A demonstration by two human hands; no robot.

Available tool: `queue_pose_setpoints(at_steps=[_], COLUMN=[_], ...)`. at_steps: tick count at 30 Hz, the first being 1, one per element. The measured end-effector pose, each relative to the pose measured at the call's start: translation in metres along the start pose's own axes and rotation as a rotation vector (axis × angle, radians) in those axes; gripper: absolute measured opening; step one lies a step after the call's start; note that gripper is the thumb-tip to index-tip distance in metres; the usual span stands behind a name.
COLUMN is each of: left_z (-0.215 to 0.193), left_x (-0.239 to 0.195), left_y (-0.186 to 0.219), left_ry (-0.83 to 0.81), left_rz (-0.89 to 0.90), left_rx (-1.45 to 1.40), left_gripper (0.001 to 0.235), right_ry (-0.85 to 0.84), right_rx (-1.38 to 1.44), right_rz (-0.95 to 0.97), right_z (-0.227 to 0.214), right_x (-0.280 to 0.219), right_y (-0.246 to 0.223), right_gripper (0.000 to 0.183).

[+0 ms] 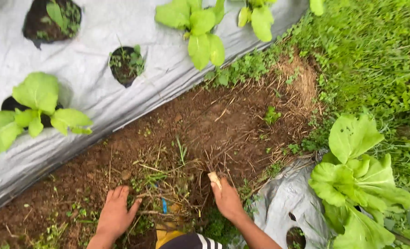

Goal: The person uses a small hand hoe to remove weeds from the soil beside a row of leafy green plants growing through a plastic sheet. They then switch to using their hands to pull small weeds from the holes in the plastic sheet around the base of the plants.

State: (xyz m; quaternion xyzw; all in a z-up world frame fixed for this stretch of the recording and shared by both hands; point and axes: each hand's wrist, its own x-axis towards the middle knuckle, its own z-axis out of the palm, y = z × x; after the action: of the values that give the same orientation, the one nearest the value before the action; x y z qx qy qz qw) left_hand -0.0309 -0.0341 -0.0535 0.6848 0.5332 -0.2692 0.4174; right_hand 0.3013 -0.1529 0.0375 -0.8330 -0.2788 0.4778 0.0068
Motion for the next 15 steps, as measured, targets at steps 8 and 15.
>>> queue_pose_setpoints(at_steps=[8,15], left_z=[-0.008,0.009], left_x=[-0.007,0.015], left_y=[0.008,-0.005], left_ry=[0.069,0.087], left_rz=[0.049,0.037], left_rx=[0.001,0.031], left_gripper=[0.079,0.078], right_ry=[0.552,0.510], right_rx=[1.341,1.286], right_rz=[0.211,0.302], right_z=[-0.152,-0.137], right_x=[0.142,0.178], right_y=[-0.038,-0.145], right_gripper=[0.031,0.025])
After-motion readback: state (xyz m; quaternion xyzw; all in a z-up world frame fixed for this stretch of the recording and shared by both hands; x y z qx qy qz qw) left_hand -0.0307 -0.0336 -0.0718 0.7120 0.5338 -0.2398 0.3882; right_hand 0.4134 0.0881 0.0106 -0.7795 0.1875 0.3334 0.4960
